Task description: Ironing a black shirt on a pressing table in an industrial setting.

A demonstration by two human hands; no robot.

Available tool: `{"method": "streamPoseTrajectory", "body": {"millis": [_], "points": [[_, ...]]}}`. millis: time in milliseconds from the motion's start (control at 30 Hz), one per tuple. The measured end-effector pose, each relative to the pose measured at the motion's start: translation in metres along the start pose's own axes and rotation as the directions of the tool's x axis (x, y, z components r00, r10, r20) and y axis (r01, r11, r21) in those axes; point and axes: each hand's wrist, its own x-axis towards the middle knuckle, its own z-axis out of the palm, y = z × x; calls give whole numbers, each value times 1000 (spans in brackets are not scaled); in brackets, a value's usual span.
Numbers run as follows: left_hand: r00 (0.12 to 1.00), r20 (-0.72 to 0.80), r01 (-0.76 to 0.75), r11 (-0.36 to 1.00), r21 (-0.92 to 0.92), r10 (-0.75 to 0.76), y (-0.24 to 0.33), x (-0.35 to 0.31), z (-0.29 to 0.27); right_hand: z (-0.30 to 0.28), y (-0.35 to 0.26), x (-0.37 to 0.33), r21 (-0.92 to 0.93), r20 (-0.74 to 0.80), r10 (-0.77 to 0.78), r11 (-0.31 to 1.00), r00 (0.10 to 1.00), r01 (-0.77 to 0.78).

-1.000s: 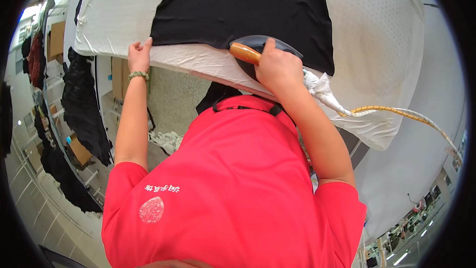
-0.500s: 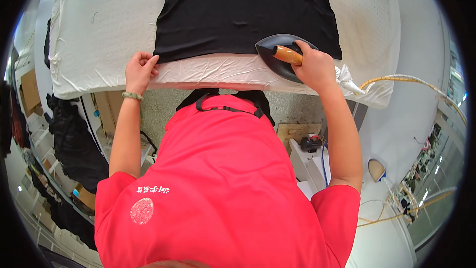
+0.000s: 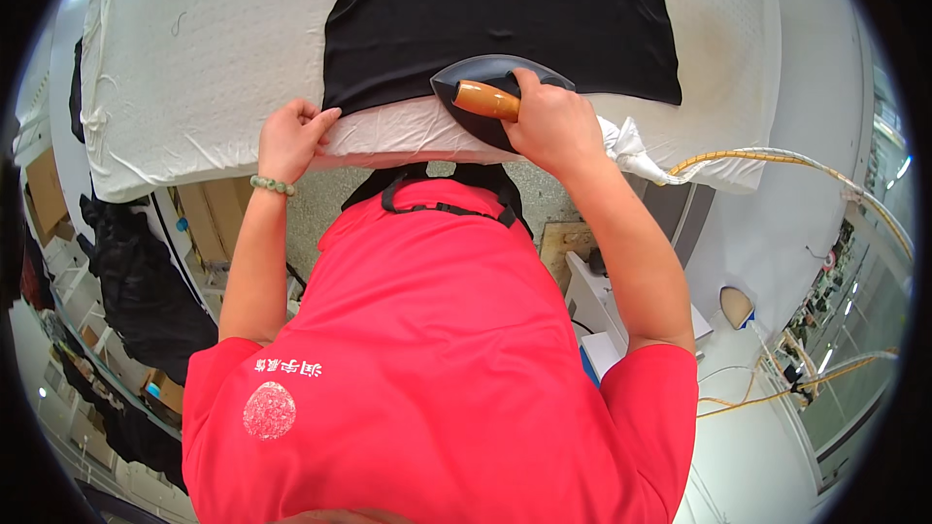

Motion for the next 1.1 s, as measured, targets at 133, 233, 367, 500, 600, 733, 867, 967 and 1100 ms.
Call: {"method": "streamPoseTrajectory", "body": {"millis": [133,233,367,500,600,733,867,967,1100], "points": [[998,64,6,986,-169,5,4,1,-5,9,-14,-1,7,2,-55,998,999,55],[997,70,-5,994,-106,12,-2,4,-6,10,-34,4,-5,51,-101,995,994,102],[997,57,-56,998,27,55,-6,7,-5,13,-58,7,12,68,-125,992,990,124],[966,-130,-160,914,374,223,-3,-1,-2,14,-79,11,27,94,-154,988,984,152],[974,-137,-128,936,328,181,1,-4,-9,13,-93,11,46,103,-180,983,978,176],[978,-110,-154,967,203,179,-9,-1,-12,21,-117,12,101,111,-215,974,970,205],[983,-90,-172,977,-128,162,-34,8,-17,26,-144,15,131,138,-223,970,965,205],[989,-126,-95,983,-159,75,-23,7,-15,33,-153,18,128,154,-230,969,961,212],[983,-180,-27,998,63,38,-8,4,-14,31,-143,16,83,146,-234,971,961,223]]}}
